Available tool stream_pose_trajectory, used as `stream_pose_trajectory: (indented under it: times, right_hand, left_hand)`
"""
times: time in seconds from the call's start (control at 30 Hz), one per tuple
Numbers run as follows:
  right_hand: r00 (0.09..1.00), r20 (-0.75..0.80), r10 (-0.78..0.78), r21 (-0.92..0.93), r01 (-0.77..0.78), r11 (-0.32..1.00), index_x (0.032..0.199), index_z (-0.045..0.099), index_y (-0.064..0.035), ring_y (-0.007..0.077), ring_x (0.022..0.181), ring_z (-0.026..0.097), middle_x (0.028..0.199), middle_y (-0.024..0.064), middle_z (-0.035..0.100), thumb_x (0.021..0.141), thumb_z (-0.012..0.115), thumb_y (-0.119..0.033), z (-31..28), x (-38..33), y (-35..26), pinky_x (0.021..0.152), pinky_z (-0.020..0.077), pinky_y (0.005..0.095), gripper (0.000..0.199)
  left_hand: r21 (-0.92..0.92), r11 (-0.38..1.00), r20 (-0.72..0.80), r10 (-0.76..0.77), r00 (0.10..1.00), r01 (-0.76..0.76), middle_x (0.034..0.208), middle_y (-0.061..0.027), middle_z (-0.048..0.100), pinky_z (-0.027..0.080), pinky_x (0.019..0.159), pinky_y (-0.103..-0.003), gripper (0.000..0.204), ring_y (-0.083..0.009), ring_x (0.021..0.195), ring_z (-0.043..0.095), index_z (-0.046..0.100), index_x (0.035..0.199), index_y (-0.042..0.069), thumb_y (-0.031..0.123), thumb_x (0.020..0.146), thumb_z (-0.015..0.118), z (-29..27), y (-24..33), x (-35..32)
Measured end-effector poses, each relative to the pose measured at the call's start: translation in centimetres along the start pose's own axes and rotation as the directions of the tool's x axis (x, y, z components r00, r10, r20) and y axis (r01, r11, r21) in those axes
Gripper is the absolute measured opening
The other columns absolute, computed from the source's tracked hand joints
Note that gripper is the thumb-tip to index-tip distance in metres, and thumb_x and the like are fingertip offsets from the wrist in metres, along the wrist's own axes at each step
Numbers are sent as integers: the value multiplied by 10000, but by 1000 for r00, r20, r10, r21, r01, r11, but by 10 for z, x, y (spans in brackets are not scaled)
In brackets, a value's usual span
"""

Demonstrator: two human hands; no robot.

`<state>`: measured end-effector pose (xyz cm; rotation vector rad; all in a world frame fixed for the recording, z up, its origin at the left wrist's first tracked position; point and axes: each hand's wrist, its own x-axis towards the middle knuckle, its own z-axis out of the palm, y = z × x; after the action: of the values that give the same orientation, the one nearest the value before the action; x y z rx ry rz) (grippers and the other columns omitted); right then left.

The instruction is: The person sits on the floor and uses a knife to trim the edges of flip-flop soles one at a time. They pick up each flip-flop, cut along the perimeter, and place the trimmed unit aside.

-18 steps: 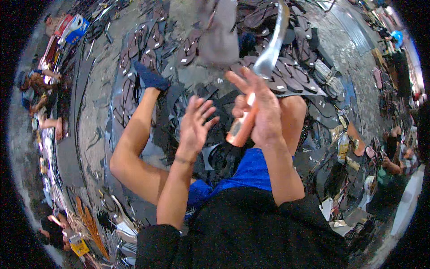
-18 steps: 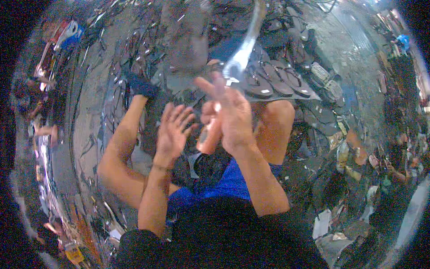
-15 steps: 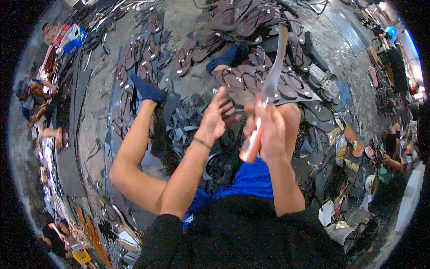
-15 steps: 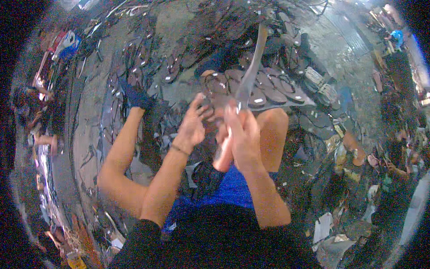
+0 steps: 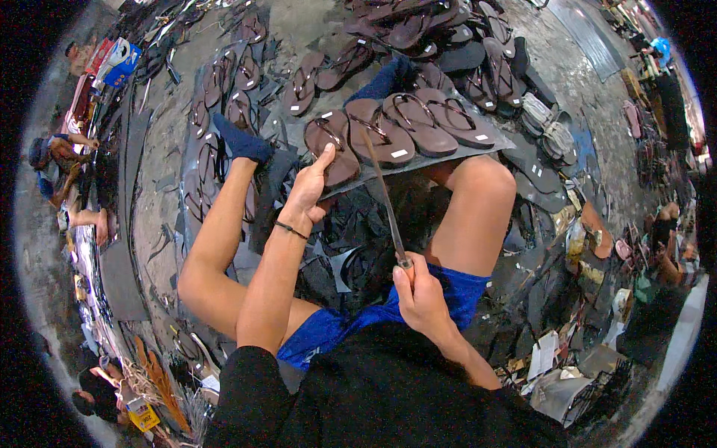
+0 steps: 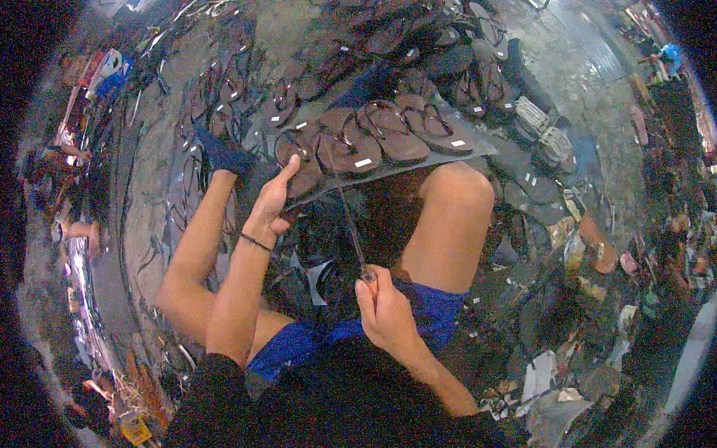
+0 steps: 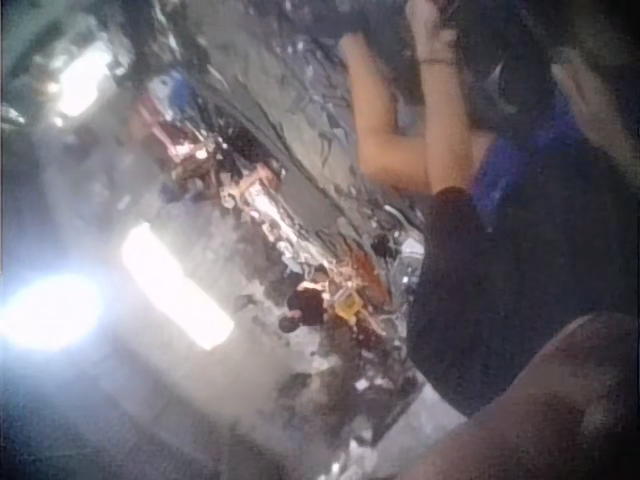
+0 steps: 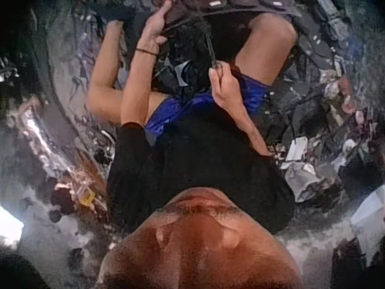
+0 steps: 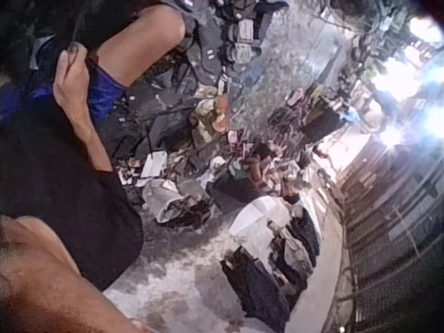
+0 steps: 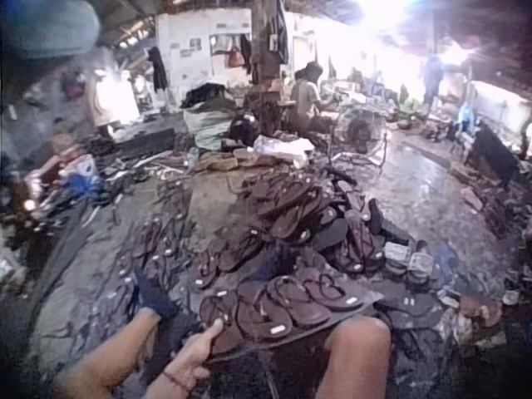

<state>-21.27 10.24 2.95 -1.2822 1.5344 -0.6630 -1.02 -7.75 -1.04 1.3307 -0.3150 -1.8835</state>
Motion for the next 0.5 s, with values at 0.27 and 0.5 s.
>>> stream_pose_trajectory:
  times: [0.27, 0.5]
  right_hand:
    - [986, 164, -17, -111, 35, 993, 940, 389, 2, 456, 708, 585, 707, 230, 595, 938, 484, -223, -5, 57, -10, 600, 435, 518, 244]
    - [989, 148, 17, -193, 12, 981, 933, 428, 37, 471, 766, 587, 767, 266, 607, 928, 495, -231, -2, 87, -10, 651, 450, 544, 276]
  left_hand:
    - [38, 998, 7, 42, 999, -43, 891, -68, 688, 539, 623, -276, 315, -158, 708, 658, 642, 997, 25, 320, 907, 576, -9, -17, -3]
    - [-106, 994, 28, 13, 1000, -10, 960, -57, 654, 518, 728, -312, 319, -172, 820, 629, 597, 1048, 32, 314, 900, 597, 8, -45, -15]
